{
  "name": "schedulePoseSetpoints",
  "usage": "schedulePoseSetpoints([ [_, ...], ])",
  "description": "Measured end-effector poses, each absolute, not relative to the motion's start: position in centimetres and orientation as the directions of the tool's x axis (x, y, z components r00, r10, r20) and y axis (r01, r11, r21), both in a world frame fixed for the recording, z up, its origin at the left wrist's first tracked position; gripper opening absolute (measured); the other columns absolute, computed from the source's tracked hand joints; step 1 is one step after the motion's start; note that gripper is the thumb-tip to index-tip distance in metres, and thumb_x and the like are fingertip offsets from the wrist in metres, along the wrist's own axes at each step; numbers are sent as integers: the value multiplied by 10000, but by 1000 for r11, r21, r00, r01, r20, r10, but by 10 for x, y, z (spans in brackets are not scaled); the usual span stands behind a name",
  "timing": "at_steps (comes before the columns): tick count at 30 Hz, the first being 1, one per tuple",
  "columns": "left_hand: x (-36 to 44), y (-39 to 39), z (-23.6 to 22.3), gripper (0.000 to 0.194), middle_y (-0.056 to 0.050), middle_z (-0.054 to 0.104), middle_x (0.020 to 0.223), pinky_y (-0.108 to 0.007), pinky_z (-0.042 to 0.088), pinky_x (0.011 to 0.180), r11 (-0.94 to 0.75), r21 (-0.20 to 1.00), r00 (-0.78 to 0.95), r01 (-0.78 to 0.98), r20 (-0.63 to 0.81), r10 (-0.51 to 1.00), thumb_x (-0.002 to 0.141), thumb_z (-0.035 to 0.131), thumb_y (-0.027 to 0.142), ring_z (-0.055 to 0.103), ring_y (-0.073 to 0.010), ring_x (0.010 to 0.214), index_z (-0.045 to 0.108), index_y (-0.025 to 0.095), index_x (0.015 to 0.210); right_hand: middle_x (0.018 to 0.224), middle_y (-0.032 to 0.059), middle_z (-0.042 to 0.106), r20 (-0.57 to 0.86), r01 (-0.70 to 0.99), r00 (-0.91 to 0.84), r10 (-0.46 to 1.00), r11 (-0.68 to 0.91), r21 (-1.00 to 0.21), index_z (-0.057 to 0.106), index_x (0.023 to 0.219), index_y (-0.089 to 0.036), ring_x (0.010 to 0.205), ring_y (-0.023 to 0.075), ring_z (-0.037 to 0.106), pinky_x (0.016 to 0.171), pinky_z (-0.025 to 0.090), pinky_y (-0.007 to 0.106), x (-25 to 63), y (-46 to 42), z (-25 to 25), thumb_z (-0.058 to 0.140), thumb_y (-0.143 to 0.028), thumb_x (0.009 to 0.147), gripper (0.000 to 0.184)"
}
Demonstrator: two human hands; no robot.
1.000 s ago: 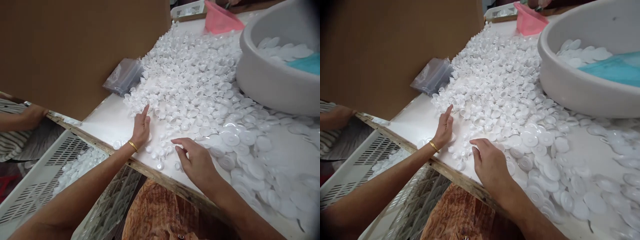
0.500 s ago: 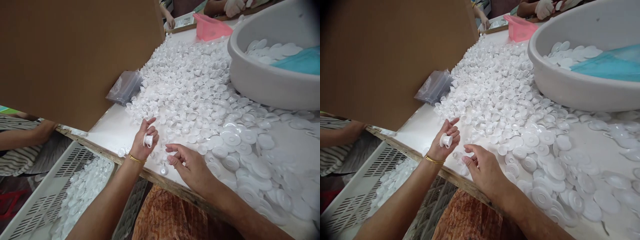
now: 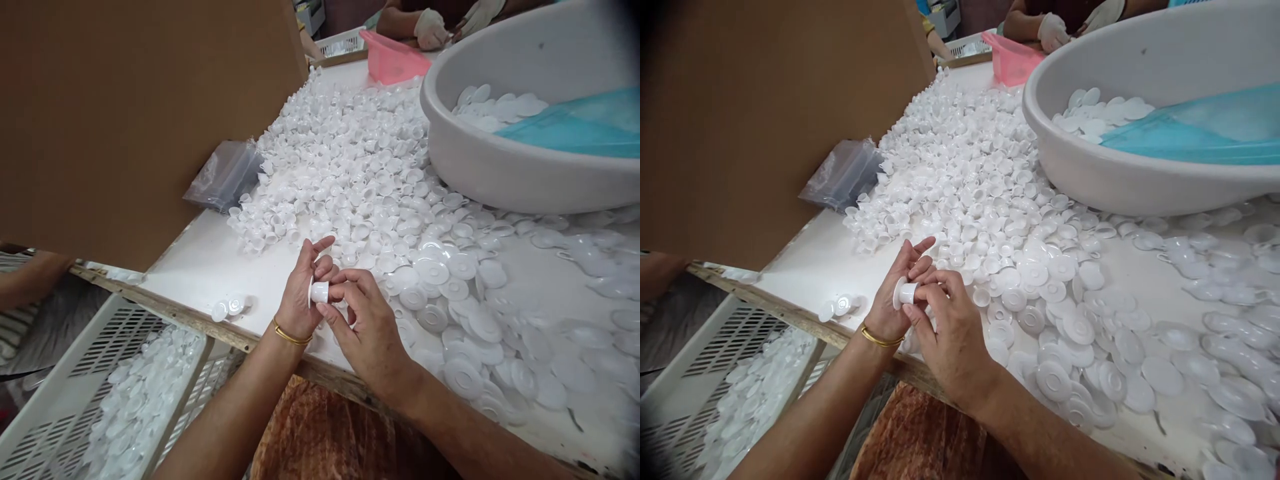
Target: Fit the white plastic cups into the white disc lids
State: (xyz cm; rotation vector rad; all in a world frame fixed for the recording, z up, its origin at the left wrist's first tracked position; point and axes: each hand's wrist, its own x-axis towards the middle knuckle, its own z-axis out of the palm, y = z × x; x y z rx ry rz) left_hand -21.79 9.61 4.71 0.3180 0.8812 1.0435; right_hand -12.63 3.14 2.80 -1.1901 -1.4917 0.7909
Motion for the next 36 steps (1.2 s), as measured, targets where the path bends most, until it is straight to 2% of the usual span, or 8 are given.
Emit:
schedulePoseSetpoints([
  [4,-219,94,47,382,60,365,503,-168,346,442,471,711,173,-522,-453,875,912,353,441,366,-53,423,562,133,997,1062,71,510,346,318,5,938,326,-890,549,864,-203,934,171,541,751,508,309,-125,33,27,491,-159,856,74],
  [7,-224,92,46,426,17,465,594,-190,397,506,442,774,152,-453,-421,894,907,332,469,444,-74,503,575,131,998,1071,87,517,423,369,-15,906,398,-840,552,868,-188,938,176,547,773,502,318,-125,34,25,467,-132,858,102],
  [12,-229,91,42,478,-35,542,725,-217,442,612,459,747,202,-481,-415,887,903,287,500,524,-113,651,572,132,1014,956,84,573,534,421,-110,838,526,-739,567,910,-170,889,183,540,763,499,320,-129,32,19,431,-57,847,188],
  [18,-226,87,41,510,-52,574,757,-239,453,664,457,758,247,-466,-384,890,895,279,527,540,-130,703,566,148,1081,906,90,594,555,438,-154,818,560,-703,566,905,-166,865,204,530,760,491,347,-131,29,14,418,-44,832,205],
  [27,-225,82,40,523,-47,594,761,-231,424,609,391,870,173,-299,-354,919,878,304,558,532,-124,662,590,192,1118,858,69,599,504,382,-153,850,521,-763,538,823,-178,820,195,535,729,482,339,-129,29,13,421,-24,803,194],
  [32,-220,85,40,490,-32,578,744,-225,411,609,337,916,137,-217,-313,940,891,299,529,518,-112,642,604,211,1103,870,62,596,453,323,-106,885,462,-826,540,811,-187,862,183,548,759,473,311,-128,28,11,434,-48,820,175],
  [36,-225,85,43,514,-43,579,757,-235,423,609,391,873,146,-292,-364,920,877,303,553,526,-119,645,599,188,1088,909,45,605,364,207,-98,926,377,-903,561,817,-203,886,171,559,797,457,303,-128,30,8,470,-147,869,118],
])
